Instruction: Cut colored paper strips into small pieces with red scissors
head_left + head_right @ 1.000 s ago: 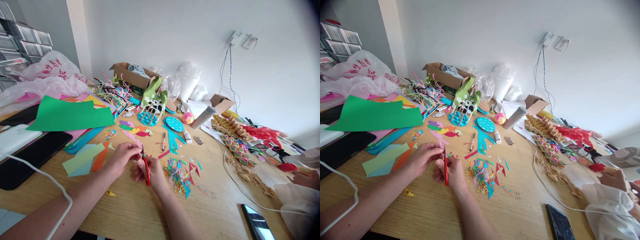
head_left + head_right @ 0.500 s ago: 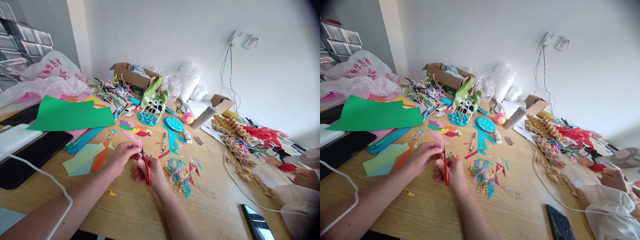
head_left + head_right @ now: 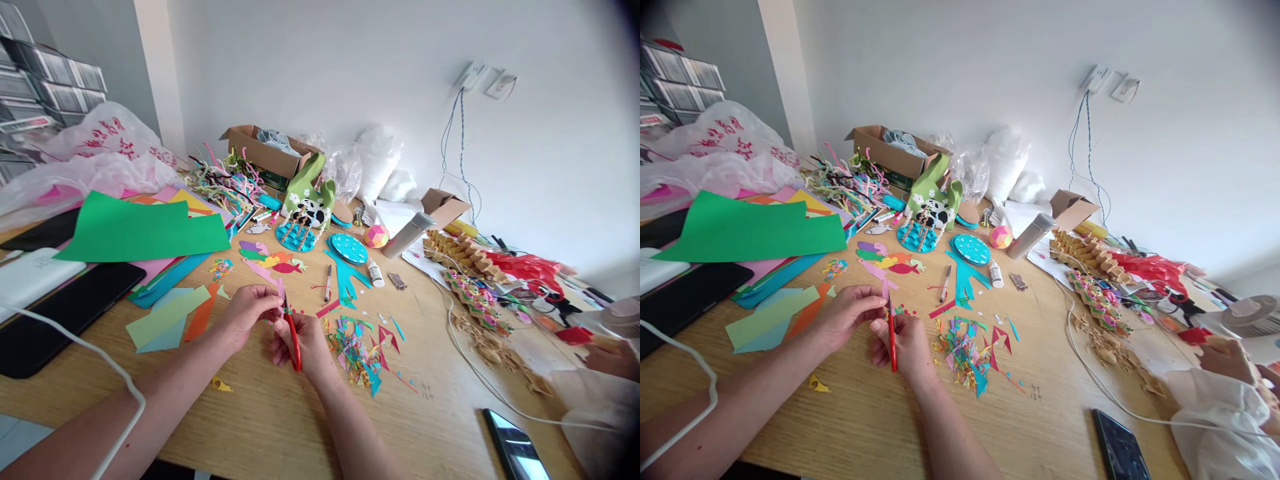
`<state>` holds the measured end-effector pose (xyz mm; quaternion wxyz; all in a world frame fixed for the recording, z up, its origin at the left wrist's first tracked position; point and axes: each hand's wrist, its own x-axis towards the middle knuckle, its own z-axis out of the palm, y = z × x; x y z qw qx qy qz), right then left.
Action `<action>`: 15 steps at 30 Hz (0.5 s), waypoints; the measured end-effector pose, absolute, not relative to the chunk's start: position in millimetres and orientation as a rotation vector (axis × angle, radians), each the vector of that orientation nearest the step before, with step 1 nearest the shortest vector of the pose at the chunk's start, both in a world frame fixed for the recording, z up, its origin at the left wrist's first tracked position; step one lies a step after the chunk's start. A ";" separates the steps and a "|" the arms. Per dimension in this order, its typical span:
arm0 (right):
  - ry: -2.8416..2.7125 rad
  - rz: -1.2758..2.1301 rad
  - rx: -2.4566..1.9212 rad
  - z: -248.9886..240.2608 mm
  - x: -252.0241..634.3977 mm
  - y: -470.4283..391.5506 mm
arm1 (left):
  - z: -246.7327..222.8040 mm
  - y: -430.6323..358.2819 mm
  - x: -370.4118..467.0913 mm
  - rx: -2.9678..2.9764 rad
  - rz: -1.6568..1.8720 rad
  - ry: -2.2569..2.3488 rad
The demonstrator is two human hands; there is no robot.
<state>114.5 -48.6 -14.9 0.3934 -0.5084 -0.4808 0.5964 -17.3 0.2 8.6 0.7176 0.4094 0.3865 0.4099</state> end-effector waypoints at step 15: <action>-1.249 1.523 -1.305 -10.1 115.4 -48.6 | 11.4 2.4 -19.1 0.892 0.920 0.881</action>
